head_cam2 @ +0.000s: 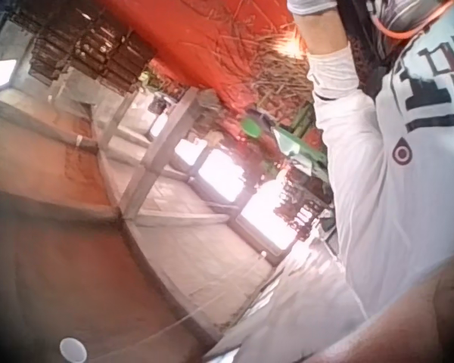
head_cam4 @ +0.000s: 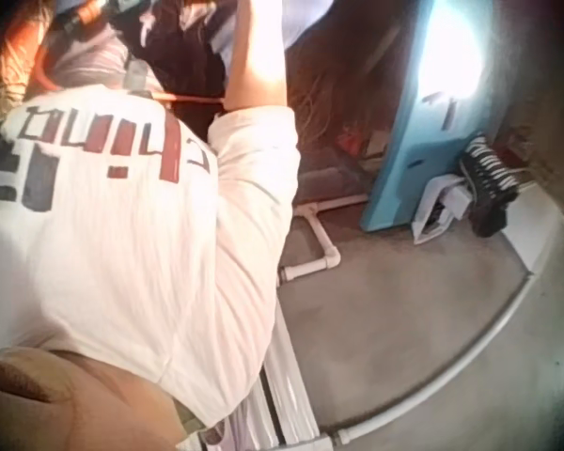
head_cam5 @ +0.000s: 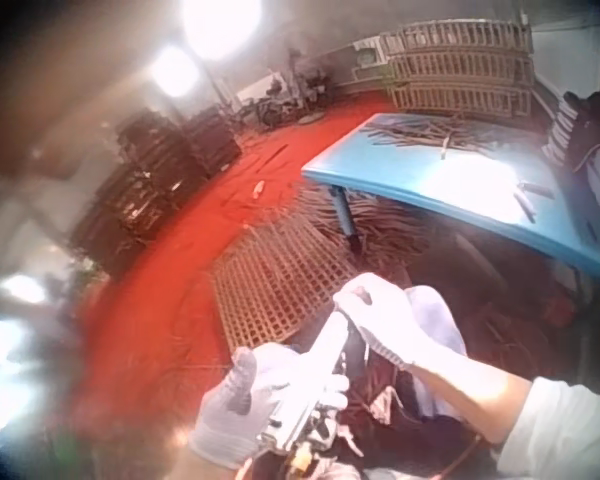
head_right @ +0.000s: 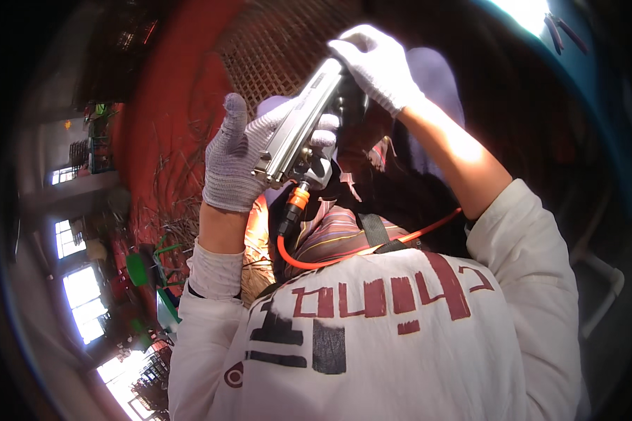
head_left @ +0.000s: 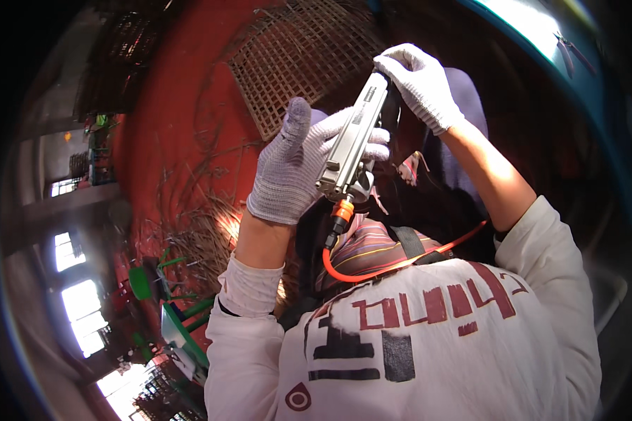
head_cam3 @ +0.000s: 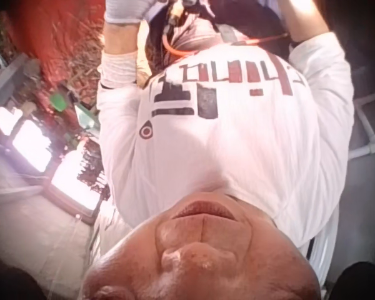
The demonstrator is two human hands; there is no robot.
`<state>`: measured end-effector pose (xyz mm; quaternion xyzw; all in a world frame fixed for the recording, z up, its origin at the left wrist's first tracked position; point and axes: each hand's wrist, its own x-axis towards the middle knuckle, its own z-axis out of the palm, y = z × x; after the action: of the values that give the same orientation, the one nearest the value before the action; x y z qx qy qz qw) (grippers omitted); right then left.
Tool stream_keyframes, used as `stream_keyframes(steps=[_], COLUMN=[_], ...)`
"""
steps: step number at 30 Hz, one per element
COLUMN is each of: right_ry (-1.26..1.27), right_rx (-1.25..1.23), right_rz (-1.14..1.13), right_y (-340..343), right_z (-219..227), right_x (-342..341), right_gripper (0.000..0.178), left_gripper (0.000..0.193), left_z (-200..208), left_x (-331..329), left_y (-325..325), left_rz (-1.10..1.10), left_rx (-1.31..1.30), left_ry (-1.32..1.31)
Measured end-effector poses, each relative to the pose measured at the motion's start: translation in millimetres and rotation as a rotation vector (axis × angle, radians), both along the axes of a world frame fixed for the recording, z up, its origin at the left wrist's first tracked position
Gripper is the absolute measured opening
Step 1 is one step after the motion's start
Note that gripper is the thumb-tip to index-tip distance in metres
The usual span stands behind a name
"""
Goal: Assembling a bamboo furniture frame using a pneumatic nail gun and bamboo strips.
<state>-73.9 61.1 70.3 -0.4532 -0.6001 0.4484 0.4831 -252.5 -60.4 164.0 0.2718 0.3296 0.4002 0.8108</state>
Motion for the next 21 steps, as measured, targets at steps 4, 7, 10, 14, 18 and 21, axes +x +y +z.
stream_keyframes(steps=[4, 7, 10, 14, 18, 21], right_ry=[-0.072, -0.181, -0.237, -0.318, -0.403, -0.416], right_rx=[0.182, 0.382, 0.439, 0.583, 0.587, 0.623], right_rz=[-0.03, -0.004, -0.019, 0.017, 0.067, 0.076], right_y=[12, 13, 12, 6, 4, 3], right_z=[23, 26, 11, 15, 17, 14], right_x=[-16, -27, -42, -65, -86, -91], right_gripper=[0.02, 0.021, 0.022, 0.024, 0.019, 0.018], left_gripper=[0.087, 0.078, 0.075, 0.073, 0.071, 0.063], left_z=[-4, -8, -19, -29, -40, -41], left_x=[-8, -13, -26, -37, -56, -58], left_y=[-1, -7, -16, -35, -55, -67], left_rz=[0.094, 0.159, 0.153, 0.285, 0.347, 0.421], left_rx=[0.091, 0.089, 0.047, 0.049, 0.008, -0.046], left_ry=[0.078, 0.116, 0.095, 0.129, 0.308, 0.212])
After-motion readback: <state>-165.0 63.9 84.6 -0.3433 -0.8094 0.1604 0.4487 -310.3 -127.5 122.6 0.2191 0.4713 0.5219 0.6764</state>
